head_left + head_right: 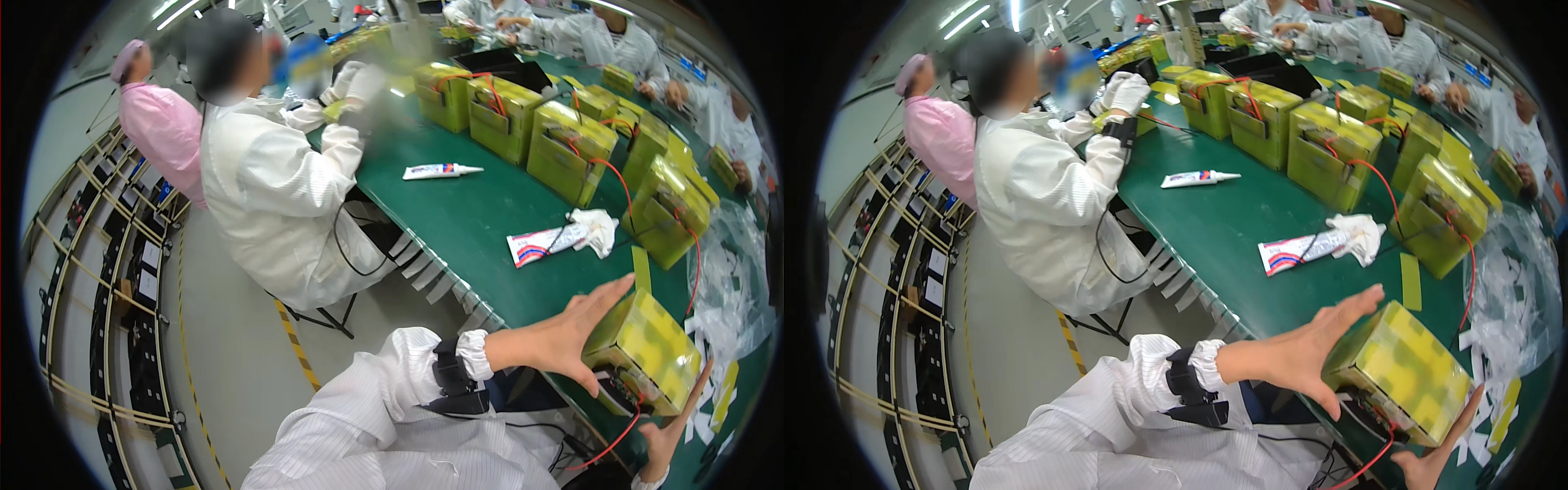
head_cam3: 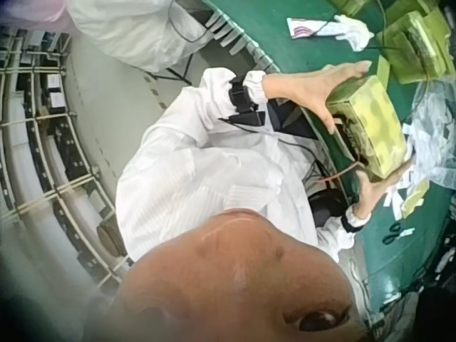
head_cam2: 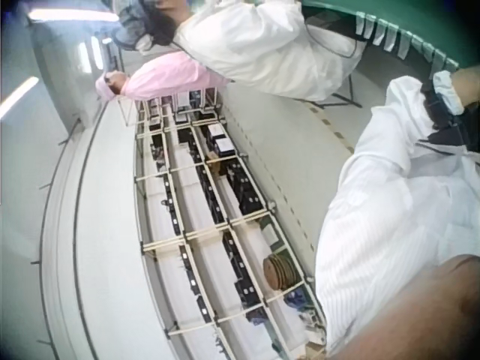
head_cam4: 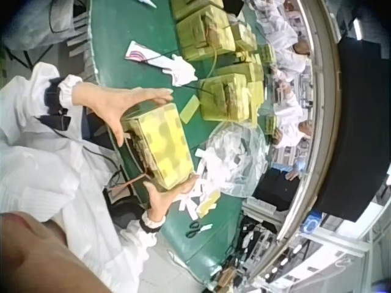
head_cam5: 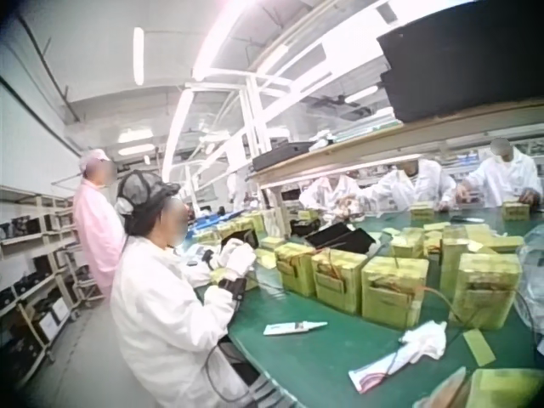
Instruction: The person assembles electronic components onto a large battery pack by taping insulated tubes with adhesive tape, positioning a circuit board, and securing wires. The adhesive tape is cut with scissors.
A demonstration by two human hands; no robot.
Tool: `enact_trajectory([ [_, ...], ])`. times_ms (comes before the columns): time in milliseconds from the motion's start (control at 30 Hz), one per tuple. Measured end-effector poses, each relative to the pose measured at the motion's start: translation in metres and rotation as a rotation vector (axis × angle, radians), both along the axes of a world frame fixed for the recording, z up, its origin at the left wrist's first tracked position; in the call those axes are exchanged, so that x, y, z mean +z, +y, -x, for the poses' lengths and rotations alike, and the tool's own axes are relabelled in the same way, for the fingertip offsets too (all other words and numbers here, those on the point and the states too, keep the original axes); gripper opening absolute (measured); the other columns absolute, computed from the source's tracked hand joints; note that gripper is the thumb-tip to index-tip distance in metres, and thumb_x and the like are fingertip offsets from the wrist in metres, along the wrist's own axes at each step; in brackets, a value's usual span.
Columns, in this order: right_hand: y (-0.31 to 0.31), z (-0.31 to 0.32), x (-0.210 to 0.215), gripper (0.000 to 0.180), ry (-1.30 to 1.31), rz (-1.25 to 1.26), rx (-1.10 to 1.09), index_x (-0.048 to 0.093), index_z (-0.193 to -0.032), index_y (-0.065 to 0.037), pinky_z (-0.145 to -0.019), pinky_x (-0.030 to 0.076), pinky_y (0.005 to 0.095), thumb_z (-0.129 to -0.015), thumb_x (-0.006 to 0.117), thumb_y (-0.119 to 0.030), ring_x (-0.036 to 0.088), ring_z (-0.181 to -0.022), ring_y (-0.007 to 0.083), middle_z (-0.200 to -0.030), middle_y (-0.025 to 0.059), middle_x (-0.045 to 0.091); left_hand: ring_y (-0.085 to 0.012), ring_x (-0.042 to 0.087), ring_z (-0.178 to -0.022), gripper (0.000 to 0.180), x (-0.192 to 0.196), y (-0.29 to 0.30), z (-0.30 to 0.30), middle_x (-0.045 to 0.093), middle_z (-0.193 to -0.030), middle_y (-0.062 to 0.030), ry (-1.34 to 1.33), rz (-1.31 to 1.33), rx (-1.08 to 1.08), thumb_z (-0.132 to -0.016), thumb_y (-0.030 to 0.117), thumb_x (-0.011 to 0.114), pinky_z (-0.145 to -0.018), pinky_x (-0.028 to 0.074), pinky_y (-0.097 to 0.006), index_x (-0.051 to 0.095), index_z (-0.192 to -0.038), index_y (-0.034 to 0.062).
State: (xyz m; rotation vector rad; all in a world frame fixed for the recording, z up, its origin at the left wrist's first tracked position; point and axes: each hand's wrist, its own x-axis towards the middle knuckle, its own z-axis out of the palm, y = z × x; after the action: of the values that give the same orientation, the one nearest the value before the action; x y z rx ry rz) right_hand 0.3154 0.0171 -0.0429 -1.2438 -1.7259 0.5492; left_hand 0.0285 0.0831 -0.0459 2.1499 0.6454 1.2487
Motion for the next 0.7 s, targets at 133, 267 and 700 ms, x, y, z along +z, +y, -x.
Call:
enact_trajectory([
  [133, -0.006, 0.009, -0.006, 0.121, 0.046, 0.079, 0.014, 0.002, -0.14, -0.008, -0.103, 0.021, 0.0358, -0.055, 0.075, -0.053, 0.022, -0.128, 0.0235, -0.143, 0.0097, 0.008, -0.0336, 0.03, -0.118, 0.127, -0.003, 0.001, 0.001, 0.026, -0.133, -0.0174, 0.066, 0.148, -0.072, -0.051, 0.045, 0.08, -0.1, 0.021, -0.043, -0.004, -0.139, 0.0078],
  [267, -0.004, 0.02, -0.009, 0.126, 0.141, 0.057, -0.066, -0.002, -0.14, -0.012, -0.102, 0.023, 0.0385, -0.049, 0.082, -0.034, 0.026, -0.125, 0.025, -0.14, 0.012, 0.012, -0.0341, 0.034, -0.113, 0.126, 0.003, 0.0, 0.002, 0.03, -0.13, -0.0163, 0.079, 0.252, -0.087, -0.051, 0.032, 0.082, -0.098, 0.025, -0.042, -0.007, -0.139, 0.0098],
  [700, -0.011, -0.007, -0.031, 0.122, 0.033, 0.189, -0.007, -0.004, -0.139, -0.006, -0.103, 0.021, 0.0365, -0.056, 0.079, -0.04, 0.026, -0.126, 0.0251, -0.14, 0.0131, 0.014, -0.0332, 0.035, -0.115, 0.118, -0.004, -0.01, -0.004, 0.03, -0.128, -0.0172, 0.058, 0.202, -0.1, -0.056, 0.026, 0.078, -0.097, 0.025, -0.04, -0.003, -0.139, 0.0076],
])
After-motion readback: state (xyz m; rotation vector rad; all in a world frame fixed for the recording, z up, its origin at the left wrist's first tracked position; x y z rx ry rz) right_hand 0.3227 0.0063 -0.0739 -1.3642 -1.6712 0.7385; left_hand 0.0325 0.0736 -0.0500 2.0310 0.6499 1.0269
